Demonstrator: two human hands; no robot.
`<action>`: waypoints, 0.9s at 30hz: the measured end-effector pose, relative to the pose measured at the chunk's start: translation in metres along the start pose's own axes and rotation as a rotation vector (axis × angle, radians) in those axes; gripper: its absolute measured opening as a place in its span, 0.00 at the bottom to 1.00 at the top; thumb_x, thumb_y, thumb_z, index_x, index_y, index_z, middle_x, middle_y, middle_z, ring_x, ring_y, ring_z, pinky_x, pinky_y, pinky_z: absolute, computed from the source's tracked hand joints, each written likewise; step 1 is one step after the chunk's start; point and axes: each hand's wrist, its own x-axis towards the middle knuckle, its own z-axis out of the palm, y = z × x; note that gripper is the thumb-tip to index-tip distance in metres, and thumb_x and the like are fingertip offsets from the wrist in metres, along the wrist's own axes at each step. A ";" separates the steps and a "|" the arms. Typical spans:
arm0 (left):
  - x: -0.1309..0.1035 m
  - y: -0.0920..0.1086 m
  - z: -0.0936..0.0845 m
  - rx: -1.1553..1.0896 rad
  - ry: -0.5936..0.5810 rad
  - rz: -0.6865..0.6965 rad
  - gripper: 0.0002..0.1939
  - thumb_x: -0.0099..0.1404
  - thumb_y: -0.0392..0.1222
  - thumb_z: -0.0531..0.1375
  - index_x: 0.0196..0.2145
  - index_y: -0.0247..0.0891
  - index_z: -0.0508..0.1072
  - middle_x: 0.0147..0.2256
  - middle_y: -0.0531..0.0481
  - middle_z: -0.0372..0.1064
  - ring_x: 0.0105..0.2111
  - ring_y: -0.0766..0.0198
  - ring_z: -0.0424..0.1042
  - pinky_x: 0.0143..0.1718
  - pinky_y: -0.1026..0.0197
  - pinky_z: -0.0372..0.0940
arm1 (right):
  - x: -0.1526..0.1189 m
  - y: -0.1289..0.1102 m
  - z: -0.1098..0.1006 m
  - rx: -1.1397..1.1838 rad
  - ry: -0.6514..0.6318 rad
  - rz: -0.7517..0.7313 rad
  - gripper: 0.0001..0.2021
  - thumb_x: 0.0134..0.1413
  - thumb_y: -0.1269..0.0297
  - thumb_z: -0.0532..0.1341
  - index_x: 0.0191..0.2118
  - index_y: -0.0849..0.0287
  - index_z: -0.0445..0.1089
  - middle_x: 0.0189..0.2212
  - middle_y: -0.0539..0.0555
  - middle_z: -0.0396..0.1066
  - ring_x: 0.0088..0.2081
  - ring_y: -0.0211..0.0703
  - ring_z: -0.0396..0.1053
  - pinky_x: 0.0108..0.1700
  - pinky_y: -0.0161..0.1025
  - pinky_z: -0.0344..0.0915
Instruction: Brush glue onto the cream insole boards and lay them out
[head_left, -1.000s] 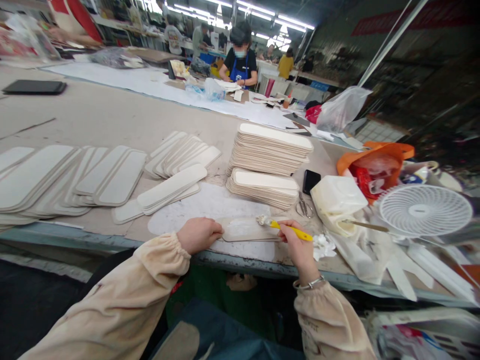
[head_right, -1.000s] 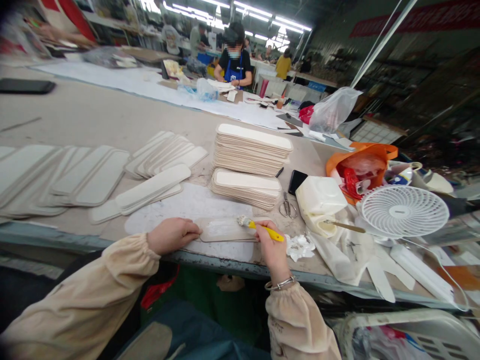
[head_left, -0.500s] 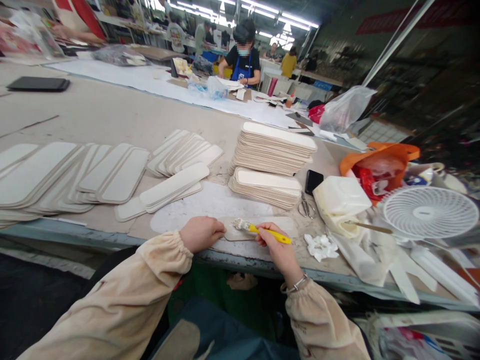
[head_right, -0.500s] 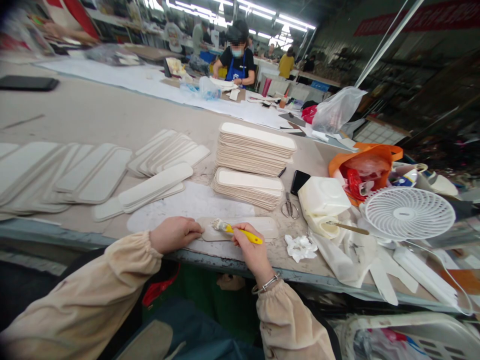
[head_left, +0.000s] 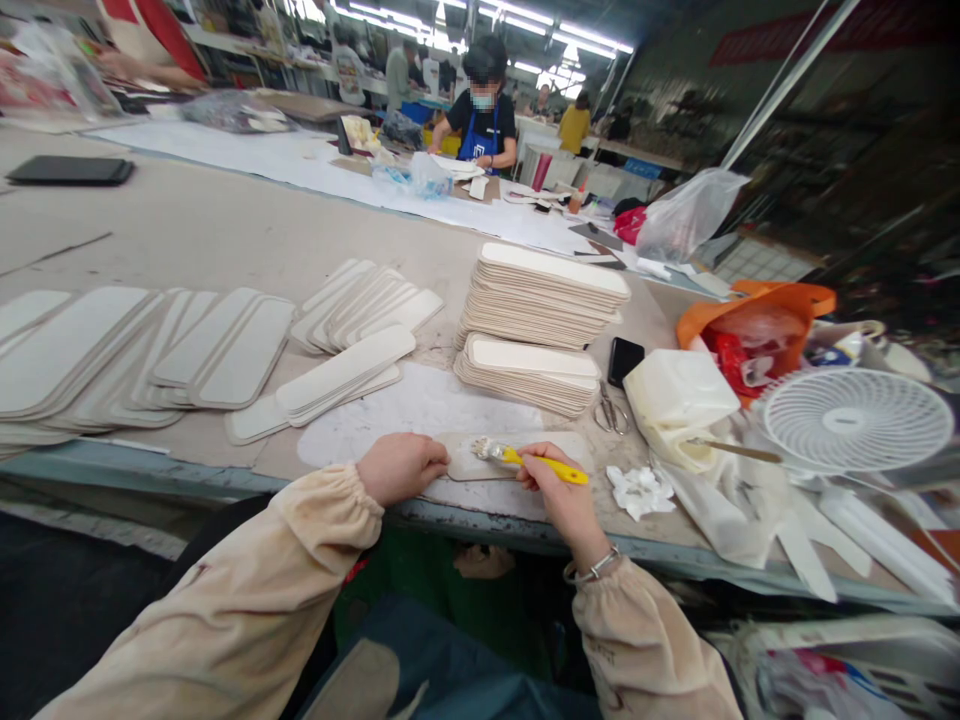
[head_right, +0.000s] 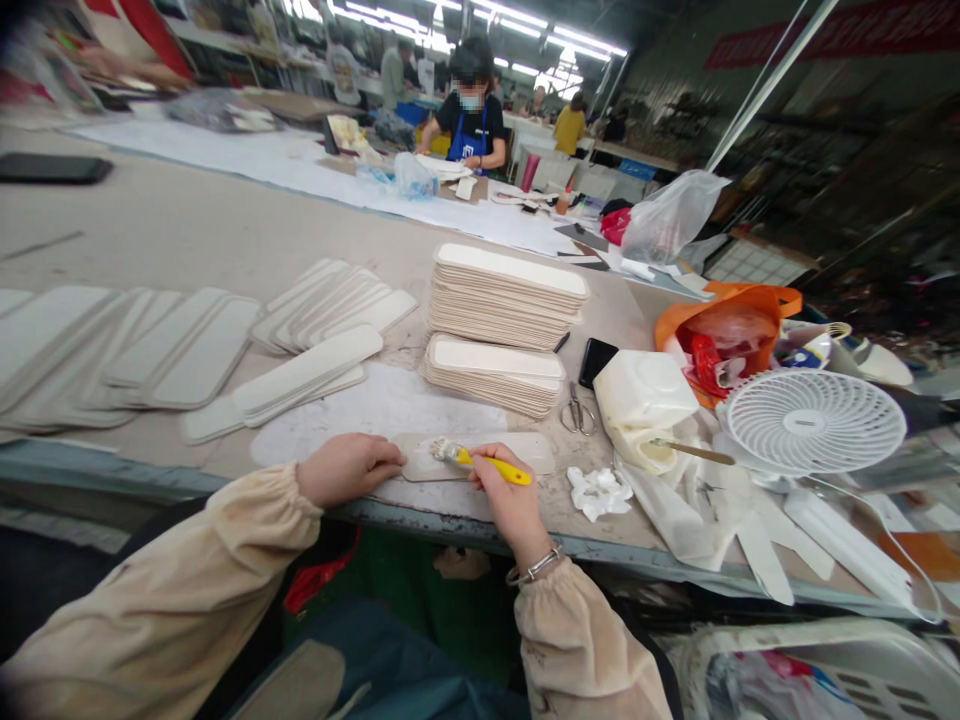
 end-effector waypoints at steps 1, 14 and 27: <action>0.000 0.000 0.000 -0.006 -0.001 0.000 0.14 0.67 0.46 0.52 0.39 0.44 0.77 0.39 0.49 0.77 0.40 0.56 0.75 0.39 0.59 0.65 | -0.001 0.000 0.000 0.004 -0.007 -0.005 0.09 0.52 0.57 0.61 0.33 0.57 0.70 0.23 0.48 0.69 0.26 0.38 0.65 0.31 0.35 0.62; -0.001 0.002 0.002 -0.032 0.000 -0.009 0.12 0.65 0.46 0.54 0.39 0.43 0.76 0.39 0.49 0.77 0.40 0.58 0.75 0.41 0.61 0.65 | -0.003 -0.001 0.006 -0.028 -0.082 -0.012 0.10 0.54 0.56 0.61 0.35 0.58 0.71 0.24 0.49 0.70 0.27 0.39 0.66 0.32 0.35 0.62; -0.002 0.003 0.001 -0.037 0.000 -0.003 0.12 0.65 0.46 0.53 0.38 0.43 0.75 0.38 0.49 0.77 0.39 0.57 0.75 0.40 0.60 0.65 | 0.001 0.000 -0.001 -0.024 -0.013 -0.003 0.11 0.53 0.55 0.61 0.34 0.57 0.71 0.24 0.49 0.70 0.27 0.40 0.66 0.32 0.36 0.62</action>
